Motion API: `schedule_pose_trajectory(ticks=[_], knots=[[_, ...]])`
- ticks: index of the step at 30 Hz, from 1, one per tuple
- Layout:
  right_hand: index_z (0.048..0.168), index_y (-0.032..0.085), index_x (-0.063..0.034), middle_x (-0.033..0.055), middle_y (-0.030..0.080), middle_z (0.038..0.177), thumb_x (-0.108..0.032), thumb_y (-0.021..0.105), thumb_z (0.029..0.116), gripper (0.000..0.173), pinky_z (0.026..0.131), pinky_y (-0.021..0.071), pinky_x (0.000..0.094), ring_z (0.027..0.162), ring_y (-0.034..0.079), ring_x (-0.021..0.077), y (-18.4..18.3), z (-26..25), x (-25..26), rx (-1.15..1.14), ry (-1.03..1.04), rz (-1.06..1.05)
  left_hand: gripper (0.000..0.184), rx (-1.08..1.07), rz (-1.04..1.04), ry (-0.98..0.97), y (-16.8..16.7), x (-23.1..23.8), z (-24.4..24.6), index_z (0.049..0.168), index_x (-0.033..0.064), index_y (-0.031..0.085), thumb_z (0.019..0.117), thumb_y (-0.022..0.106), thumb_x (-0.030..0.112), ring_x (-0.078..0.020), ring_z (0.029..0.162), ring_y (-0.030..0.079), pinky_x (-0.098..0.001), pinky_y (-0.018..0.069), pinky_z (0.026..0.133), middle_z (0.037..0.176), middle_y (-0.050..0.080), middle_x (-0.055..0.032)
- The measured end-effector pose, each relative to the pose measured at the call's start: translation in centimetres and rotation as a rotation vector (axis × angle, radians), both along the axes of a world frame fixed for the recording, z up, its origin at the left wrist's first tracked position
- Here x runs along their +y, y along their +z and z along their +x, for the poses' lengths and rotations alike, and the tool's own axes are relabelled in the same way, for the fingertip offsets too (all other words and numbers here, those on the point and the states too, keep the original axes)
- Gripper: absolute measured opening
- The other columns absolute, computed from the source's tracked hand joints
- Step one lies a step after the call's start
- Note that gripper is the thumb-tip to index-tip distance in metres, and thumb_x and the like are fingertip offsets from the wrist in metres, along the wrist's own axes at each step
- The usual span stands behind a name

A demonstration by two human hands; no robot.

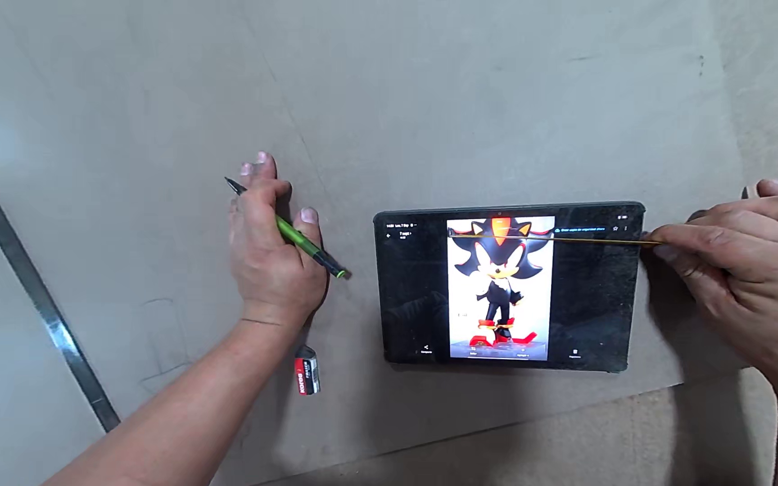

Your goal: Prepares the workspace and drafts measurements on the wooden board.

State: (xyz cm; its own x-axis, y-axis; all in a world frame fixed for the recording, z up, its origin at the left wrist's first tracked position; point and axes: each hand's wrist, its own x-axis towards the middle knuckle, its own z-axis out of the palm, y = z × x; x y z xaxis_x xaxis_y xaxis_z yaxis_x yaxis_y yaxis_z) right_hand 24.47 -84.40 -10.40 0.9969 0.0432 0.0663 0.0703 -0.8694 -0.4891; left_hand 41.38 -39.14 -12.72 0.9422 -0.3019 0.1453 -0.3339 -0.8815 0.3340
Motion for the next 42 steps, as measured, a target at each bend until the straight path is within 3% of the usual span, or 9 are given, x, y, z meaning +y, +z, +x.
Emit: schedule_pose_trajectory(ticks=[42], knots=[[0.116,0.078,-0.019,0.0073,0.074,0.104,-0.03,0.057,0.1053,0.026,0.12,0.0293,0.064,0.113,0.067,0.0288,-0.01,-0.12,0.17,0.002,-0.017,-0.01,0.044,0.02,0.006,0.013,0.24,-0.14,-0.13,0.141,0.0054,0.051,0.1085,0.043,0.034,-0.0214,0.153,0.035,-0.0404,0.0293,0.125,0.16,0.045,-0.0108]])
